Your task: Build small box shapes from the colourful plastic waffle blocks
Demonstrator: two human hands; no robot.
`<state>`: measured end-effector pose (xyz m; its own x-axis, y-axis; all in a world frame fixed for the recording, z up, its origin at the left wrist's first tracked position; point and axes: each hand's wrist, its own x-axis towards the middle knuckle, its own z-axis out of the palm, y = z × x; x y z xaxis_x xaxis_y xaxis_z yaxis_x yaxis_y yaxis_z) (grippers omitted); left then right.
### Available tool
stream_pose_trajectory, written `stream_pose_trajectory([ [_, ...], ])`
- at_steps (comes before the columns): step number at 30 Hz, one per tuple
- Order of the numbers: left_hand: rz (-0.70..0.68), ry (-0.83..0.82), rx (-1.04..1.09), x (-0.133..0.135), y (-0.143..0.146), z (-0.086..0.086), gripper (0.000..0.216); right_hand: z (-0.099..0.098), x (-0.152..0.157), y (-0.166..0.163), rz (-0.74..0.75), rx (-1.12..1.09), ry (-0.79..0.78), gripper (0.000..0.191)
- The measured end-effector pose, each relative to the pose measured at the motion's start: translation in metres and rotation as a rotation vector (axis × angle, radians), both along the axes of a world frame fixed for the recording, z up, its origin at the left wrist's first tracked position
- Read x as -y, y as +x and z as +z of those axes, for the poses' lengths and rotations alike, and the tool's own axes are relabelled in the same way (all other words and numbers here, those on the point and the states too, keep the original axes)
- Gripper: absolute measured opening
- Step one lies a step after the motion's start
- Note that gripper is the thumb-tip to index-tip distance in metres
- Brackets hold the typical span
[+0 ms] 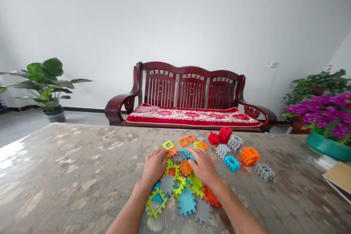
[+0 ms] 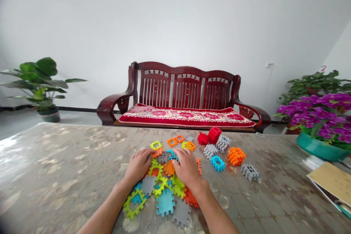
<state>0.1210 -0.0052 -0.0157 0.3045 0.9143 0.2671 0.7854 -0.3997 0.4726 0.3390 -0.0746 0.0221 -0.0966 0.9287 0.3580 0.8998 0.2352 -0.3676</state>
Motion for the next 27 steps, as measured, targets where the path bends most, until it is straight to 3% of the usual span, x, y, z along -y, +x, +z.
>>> stream_pose_trajectory([
  [5,0.016,-0.009,0.007,0.001,0.001,0.0,0.035,-0.004,0.001,-0.013,0.06,0.033,-0.035,0.036],
  [14,0.012,-0.018,-0.004,0.005,0.001,0.008,0.026,-0.005,0.003,-0.002,-0.051,0.123,-0.06,0.029],
  [22,0.033,-0.035,0.057,0.004,0.002,0.008,0.016,-0.013,0.001,0.004,-0.073,0.067,-0.065,0.03],
  [27,0.106,-0.064,0.13,0.004,0.003,0.013,0.021,-0.011,0.001,0.004,-0.084,0.002,0.006,0.031],
])
